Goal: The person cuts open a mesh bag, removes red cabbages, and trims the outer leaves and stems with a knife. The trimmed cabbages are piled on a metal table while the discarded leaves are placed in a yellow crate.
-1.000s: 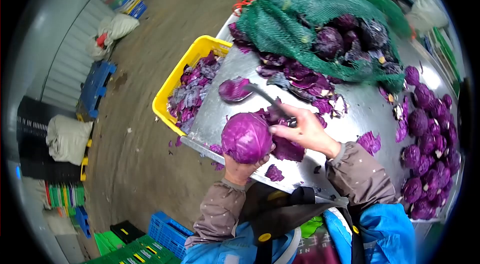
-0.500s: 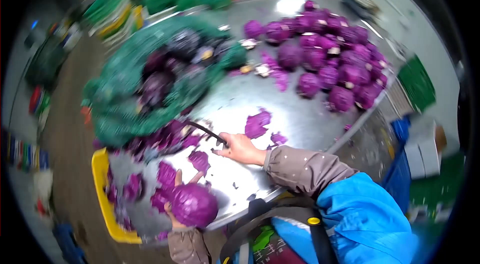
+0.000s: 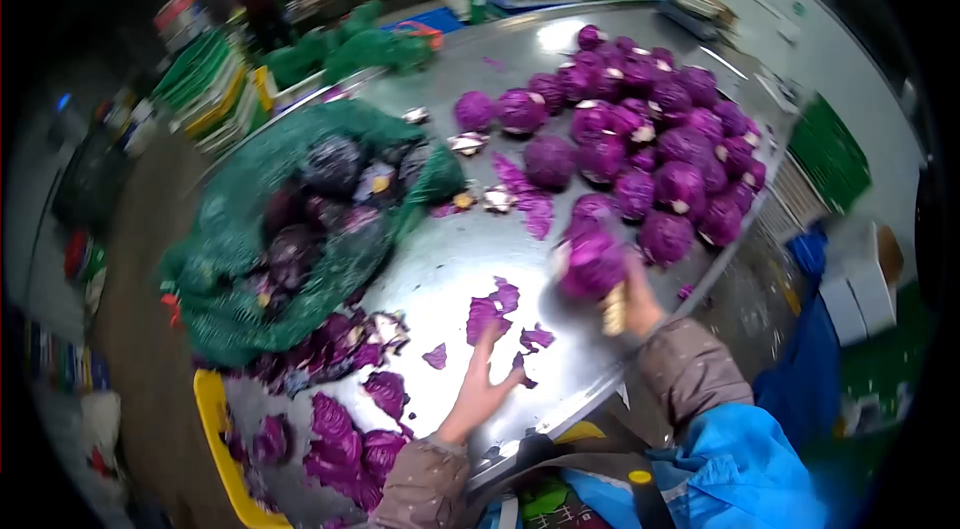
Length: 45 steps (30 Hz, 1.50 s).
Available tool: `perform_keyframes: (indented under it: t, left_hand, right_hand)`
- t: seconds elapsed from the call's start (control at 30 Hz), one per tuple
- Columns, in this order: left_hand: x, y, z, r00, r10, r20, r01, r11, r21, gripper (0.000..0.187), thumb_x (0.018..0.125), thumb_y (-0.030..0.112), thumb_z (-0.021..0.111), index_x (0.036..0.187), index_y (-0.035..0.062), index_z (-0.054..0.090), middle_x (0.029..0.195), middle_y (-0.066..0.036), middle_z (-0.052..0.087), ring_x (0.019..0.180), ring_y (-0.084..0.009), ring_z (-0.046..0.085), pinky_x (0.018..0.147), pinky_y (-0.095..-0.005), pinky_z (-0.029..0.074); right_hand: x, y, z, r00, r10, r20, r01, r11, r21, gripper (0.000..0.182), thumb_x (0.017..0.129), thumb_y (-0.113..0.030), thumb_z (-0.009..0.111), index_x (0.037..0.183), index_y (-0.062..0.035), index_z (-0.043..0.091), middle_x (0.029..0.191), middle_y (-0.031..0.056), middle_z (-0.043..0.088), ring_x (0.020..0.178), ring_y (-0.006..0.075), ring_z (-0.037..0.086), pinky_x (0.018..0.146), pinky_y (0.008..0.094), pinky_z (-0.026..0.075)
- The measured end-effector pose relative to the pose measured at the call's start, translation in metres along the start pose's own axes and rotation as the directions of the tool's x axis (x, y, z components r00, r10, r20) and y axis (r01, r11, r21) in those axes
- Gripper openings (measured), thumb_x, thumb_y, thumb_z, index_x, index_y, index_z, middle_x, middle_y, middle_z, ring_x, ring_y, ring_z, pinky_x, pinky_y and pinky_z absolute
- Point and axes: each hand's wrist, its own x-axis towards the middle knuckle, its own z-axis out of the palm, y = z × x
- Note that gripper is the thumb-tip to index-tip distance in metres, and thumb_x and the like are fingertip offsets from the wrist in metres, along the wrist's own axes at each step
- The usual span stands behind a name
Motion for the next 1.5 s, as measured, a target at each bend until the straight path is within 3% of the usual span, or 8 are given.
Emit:
perform_keyframes:
  t: [0.17, 0.33, 0.43, 0.53, 0.63, 0.83, 1.03, 1.5]
  left_hand:
    - [-0.033, -0.057, -0.048, 0.987, -0.031, -0.156, 0.158, 0.323, 0.933, 0.057, 0.078, 0.036, 0.065, 0.131, 0.0311, 0.045, 0.138, -0.01, 0.034, 0.129, -0.0409, 0.025, 0.092, -0.0774, 0.014]
    - [-0.141, -0.126, -0.197, 0.705, 0.16, -0.691, 0.639, 0.278, 0.717, 0.031, 0.08, 0.02, 0.056, 0.111, 0.0171, 0.059, 0.118, -0.012, 0.05, 0.111, -0.0333, 0.045, 0.09, -0.0535, 0.036]
    - [-0.189, -0.094, -0.273, 0.354, -0.218, -0.909, 0.935, 0.058, 0.35, 0.034, 0.074, 0.024, 0.063, 0.105, 0.0097, 0.061, 0.104, -0.019, 0.058, 0.098, -0.0383, 0.054, 0.08, -0.0502, 0.045]
    - [-0.165, -0.048, -0.309, 0.431, 0.467, -0.772, 0.788, 0.223, 0.574, 0.021, 0.078, 0.012, 0.062, 0.096, 0.0007, 0.06, 0.095, -0.016, 0.061, 0.091, -0.0356, 0.056, 0.076, -0.0469, 0.044]
    - [-0.067, 0.021, -0.307, 0.444, 0.523, -0.728, 0.321, 0.665, 0.674, 0.017, 0.079, 0.004, 0.058, 0.095, 0.0004, 0.062, 0.094, -0.013, 0.062, 0.09, -0.0282, 0.059, 0.082, -0.0335, 0.046]
    - [0.104, -0.051, -0.248, 0.745, -0.321, -0.584, 0.342, 0.936, -0.078, 0.051, 0.087, 0.035, 0.059, 0.119, -0.0043, 0.055, 0.106, -0.01, 0.063, 0.089, -0.0202, 0.059, 0.079, -0.0291, 0.045]
    - [0.134, -0.065, -0.234, 0.772, -0.506, -0.386, 0.165, 0.745, -0.646, 0.071, 0.087, 0.052, 0.054, 0.137, 0.0074, 0.032, 0.135, -0.01, 0.041, 0.12, -0.0243, 0.04, 0.096, -0.0433, 0.033]
    - [-0.039, 0.022, -0.178, 0.809, 0.017, -0.588, 0.11, 0.977, 0.181, 0.1, 0.053, 0.033, 0.088, 0.134, 0.0076, 0.035, 0.124, -0.016, 0.041, 0.116, -0.0322, 0.045, 0.098, -0.0412, 0.038]
  right_hand:
    - [0.097, -0.068, -0.071, 0.88, -0.399, -0.259, 0.444, 0.884, 0.147, 0.069, 0.084, -0.053, 0.057, 0.128, -0.0044, 0.037, 0.115, 0.015, 0.054, 0.088, 0.0293, 0.062, 0.071, 0.0385, 0.052]
    - [0.078, -0.05, 0.008, 0.784, -0.554, -0.28, 0.504, 0.832, -0.233, 0.036, 0.089, -0.032, 0.057, 0.11, -0.0038, 0.052, 0.08, 0.0052, 0.059, 0.054, 0.0118, 0.055, 0.041, 0.0219, 0.038]
    - [0.079, -0.039, 0.084, 0.833, -0.554, -0.013, 0.522, 0.792, -0.317, 0.021, 0.09, -0.021, 0.056, 0.099, -0.0019, 0.056, 0.069, 0.002, 0.054, 0.047, 0.0086, 0.049, 0.039, 0.0214, 0.037]
    - [0.093, -0.038, 0.172, 0.821, -0.486, 0.3, 0.564, 0.605, -0.562, 0.02, 0.088, -0.02, 0.059, 0.097, -0.0018, 0.058, 0.068, 0.0018, 0.056, 0.049, 0.0085, 0.051, 0.041, 0.0221, 0.038]
    - [0.118, -0.027, 0.263, 0.765, -0.387, 0.515, 0.644, 0.49, -0.588, 0.022, 0.088, -0.022, 0.059, 0.097, -0.0018, 0.06, 0.068, 0.0013, 0.057, 0.05, 0.0083, 0.052, 0.043, 0.0227, 0.039]
    - [0.217, 0.06, 0.303, 0.777, -0.256, 0.575, 0.594, -0.007, -0.805, 0.044, 0.083, -0.039, 0.064, 0.083, 0.0053, 0.062, 0.06, 0.0087, 0.058, 0.046, 0.017, 0.06, 0.044, 0.0297, 0.046]
    - [0.198, 0.079, 0.3, 0.89, 0.155, 0.43, 0.171, 0.759, -0.628, 0.056, 0.086, -0.042, 0.061, 0.118, 0.0009, 0.045, 0.077, 0.0067, 0.059, 0.046, 0.012, 0.056, 0.038, 0.0237, 0.041]
    - [0.029, 0.063, 0.297, 0.628, 0.152, 0.763, 0.471, 0.707, -0.528, 0.083, 0.065, -0.009, 0.082, 0.135, -0.0024, 0.037, 0.125, 0.0096, 0.052, 0.111, 0.0181, 0.051, 0.091, 0.0291, 0.044]
